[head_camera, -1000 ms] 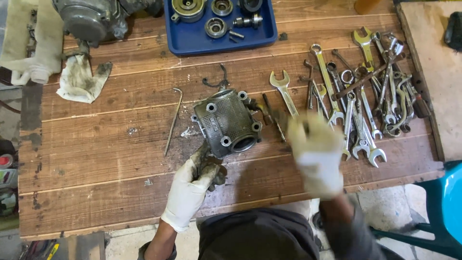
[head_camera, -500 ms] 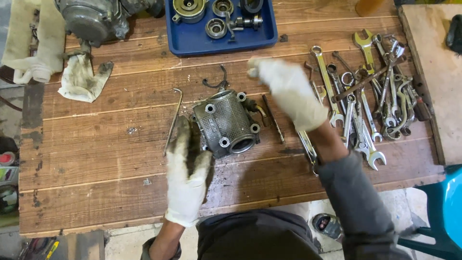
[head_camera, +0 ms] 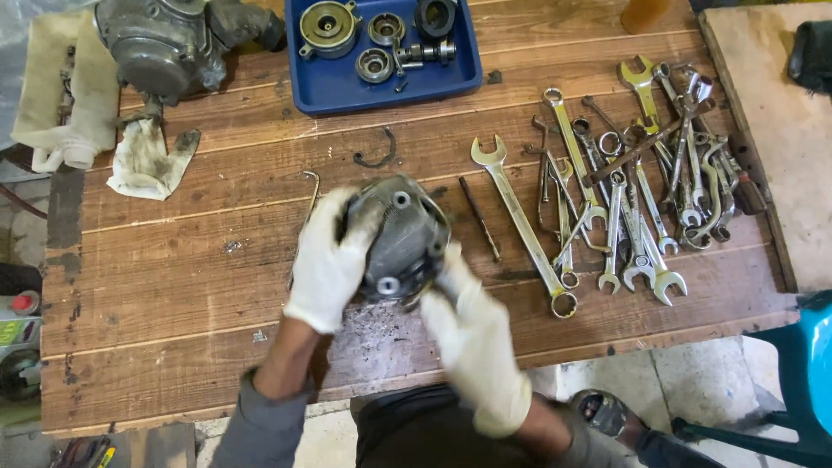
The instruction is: The person assembles a small engine casing on a wooden workbench. They use a hex key to tighten bolts, then insert a metal ring and a piston into the casing, rotating the part to align components. The person continues to adjust and tighten the assembly by hand.
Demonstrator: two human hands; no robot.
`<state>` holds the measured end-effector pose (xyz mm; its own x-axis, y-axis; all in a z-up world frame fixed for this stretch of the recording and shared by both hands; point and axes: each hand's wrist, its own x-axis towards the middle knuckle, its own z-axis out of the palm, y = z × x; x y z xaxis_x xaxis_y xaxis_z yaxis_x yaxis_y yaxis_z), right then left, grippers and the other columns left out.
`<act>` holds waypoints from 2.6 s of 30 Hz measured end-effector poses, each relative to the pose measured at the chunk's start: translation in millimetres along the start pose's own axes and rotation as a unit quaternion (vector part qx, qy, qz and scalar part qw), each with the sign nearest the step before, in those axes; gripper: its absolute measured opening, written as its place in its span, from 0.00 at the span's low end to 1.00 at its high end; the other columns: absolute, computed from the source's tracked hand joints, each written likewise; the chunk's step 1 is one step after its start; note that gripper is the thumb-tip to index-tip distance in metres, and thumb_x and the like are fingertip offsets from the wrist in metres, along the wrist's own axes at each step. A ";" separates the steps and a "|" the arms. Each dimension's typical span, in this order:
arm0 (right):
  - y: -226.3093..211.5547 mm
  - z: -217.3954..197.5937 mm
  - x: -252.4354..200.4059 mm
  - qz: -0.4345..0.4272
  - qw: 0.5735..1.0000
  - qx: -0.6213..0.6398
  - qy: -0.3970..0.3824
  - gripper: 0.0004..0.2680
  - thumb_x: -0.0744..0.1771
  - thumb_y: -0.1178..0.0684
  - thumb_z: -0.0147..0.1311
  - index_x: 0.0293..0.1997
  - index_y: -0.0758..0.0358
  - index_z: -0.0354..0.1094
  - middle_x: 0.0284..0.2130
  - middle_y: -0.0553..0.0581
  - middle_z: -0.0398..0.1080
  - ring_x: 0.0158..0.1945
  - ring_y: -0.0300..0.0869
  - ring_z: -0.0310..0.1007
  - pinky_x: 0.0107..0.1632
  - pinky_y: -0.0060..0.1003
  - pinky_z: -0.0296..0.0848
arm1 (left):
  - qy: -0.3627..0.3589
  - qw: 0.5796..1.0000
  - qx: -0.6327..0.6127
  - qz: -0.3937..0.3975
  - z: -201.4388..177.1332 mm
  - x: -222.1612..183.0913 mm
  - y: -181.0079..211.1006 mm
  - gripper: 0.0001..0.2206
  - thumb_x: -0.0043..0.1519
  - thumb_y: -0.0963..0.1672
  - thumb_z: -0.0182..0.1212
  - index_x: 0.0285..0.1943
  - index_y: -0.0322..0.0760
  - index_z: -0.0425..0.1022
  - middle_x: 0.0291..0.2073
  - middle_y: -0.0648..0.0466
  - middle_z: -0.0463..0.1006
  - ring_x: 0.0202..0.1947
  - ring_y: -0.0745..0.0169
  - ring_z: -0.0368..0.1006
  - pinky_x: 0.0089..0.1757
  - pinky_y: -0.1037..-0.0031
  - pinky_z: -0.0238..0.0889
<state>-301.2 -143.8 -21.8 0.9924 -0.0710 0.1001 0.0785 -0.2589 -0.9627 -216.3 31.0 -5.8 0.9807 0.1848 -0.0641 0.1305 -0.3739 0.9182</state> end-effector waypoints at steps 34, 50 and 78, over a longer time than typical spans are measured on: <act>27.3 -7.4 2.3 0.054 0.989 -0.096 0.095 0.14 0.62 0.61 0.64 0.53 0.57 0.77 0.45 0.57 0.80 0.52 0.45 0.79 0.57 0.39 0.74 | 0.006 0.974 -0.143 0.174 25.4 -10.1 -53.5 0.22 0.65 0.36 0.55 0.71 0.30 0.67 0.69 0.38 0.67 0.73 0.42 0.56 0.70 0.52 0.44; 104.2 -154.3 47.3 -0.006 0.929 -0.361 0.081 0.06 0.67 0.49 0.60 0.46 0.42 0.80 0.40 0.47 0.77 0.46 0.47 0.77 0.50 0.45 0.73 | 0.117 0.943 0.008 0.313 65.3 -45.0 -58.8 0.38 0.58 0.50 0.74 0.73 0.29 0.58 0.71 0.33 0.59 0.75 0.35 0.52 0.70 0.47 0.46; -3.9 -72.0 -16.4 -0.122 0.973 -0.173 0.090 0.10 0.67 0.63 0.60 0.50 0.53 0.77 0.42 0.48 0.81 0.45 0.31 0.81 0.52 0.21 0.74 | -0.044 0.974 -0.054 0.217 -13.4 -10.5 -33.1 0.47 0.49 0.57 0.70 0.74 0.29 0.57 0.68 0.40 0.68 0.69 0.49 0.65 0.67 0.62 0.58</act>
<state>-324.7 -211.0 -1.6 0.9136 -0.1259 0.3867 0.2422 -0.5954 -0.7661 -232.9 53.7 -30.3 0.9495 -0.0491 0.3100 -0.3100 -0.3010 0.9018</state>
